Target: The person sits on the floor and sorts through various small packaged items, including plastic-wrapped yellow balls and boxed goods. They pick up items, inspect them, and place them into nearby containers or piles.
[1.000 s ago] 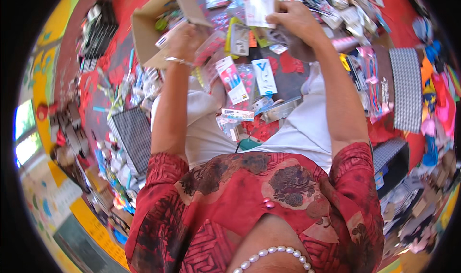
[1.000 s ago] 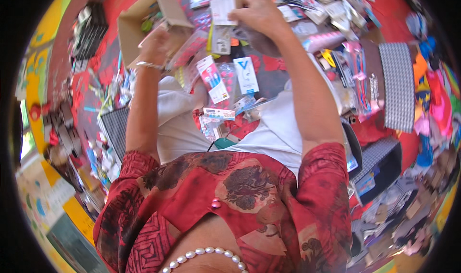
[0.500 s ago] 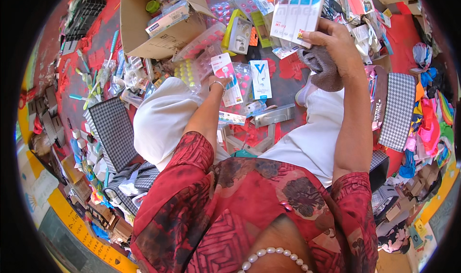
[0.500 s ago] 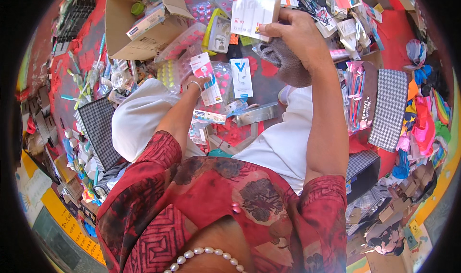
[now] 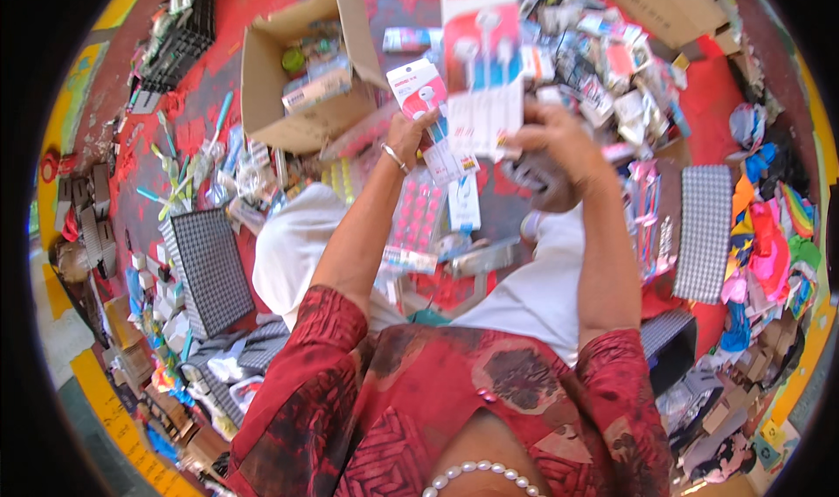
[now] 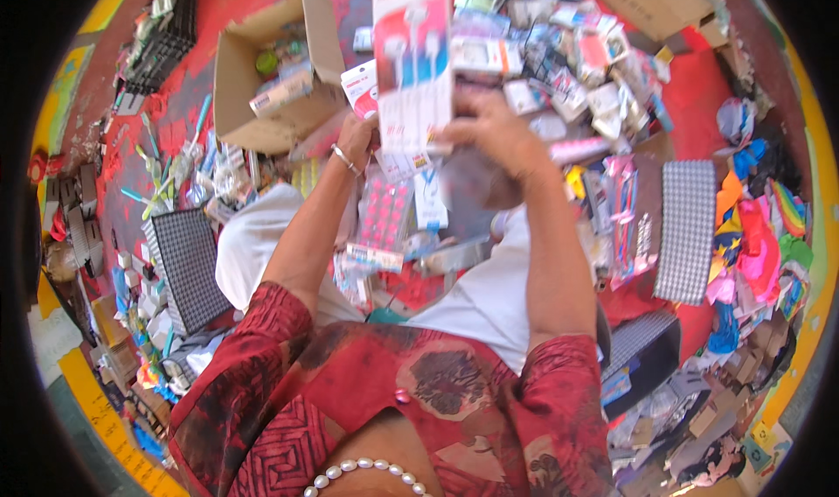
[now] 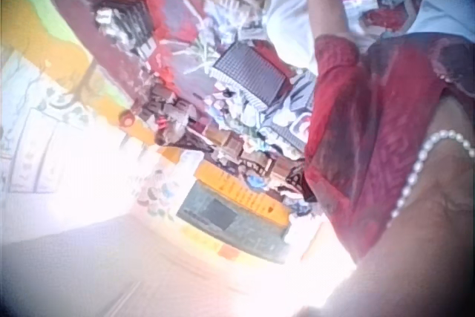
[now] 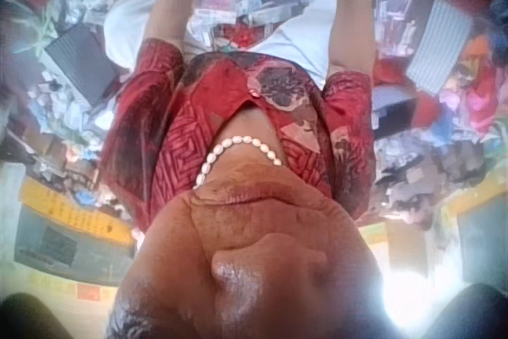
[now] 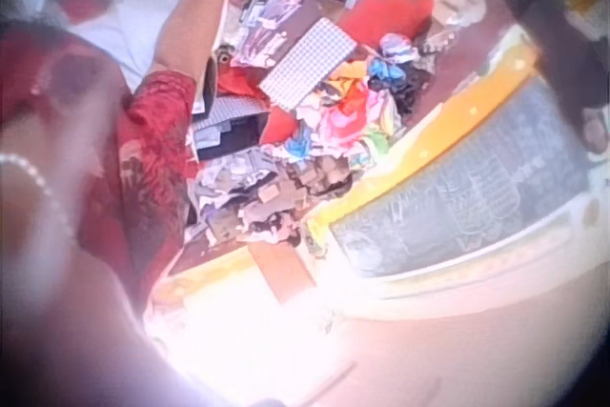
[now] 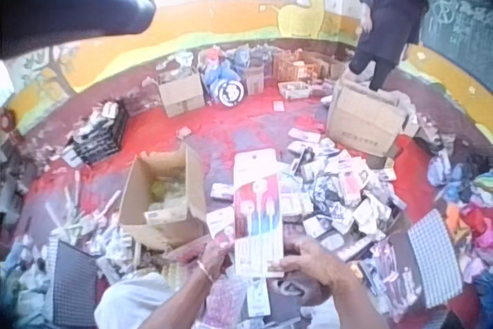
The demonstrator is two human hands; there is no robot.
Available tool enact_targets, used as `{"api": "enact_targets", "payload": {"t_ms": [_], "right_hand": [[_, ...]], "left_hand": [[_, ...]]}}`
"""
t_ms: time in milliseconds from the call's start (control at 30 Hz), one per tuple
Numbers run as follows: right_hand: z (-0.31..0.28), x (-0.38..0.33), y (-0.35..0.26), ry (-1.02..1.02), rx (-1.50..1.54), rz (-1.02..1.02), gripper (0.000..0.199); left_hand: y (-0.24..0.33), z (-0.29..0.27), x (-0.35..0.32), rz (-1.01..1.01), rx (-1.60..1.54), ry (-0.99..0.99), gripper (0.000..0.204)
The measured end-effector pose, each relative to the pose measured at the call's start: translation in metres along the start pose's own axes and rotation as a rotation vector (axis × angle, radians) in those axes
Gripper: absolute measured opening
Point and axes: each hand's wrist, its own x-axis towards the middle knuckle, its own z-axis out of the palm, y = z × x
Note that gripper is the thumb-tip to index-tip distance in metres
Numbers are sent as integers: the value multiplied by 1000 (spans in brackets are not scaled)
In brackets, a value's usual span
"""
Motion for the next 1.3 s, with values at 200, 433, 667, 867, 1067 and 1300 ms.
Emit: {"api": "enact_targets", "payload": {"t_ms": [200,433,667,867,1067,1300], "right_hand": [[-2,14,17,-45,-460,54,41],[0,5,6,-202,-641,60,47],[5,6,-9,-160,-832,118,48],[9,14,11,115,-861,27,48],[0,21,12,200,-633,-110,46],[7,17,13,204,-671,13,40]], "left_hand": [[105,44,-39,0,-248,-182,41],[127,47,-57,40,-250,-35,43],[115,56,-43,186,-215,-275,49],[123,57,-46,248,-109,-257,41],[125,67,-39,164,-422,-329,46],[119,69,-32,40,-405,-451,45]]}}
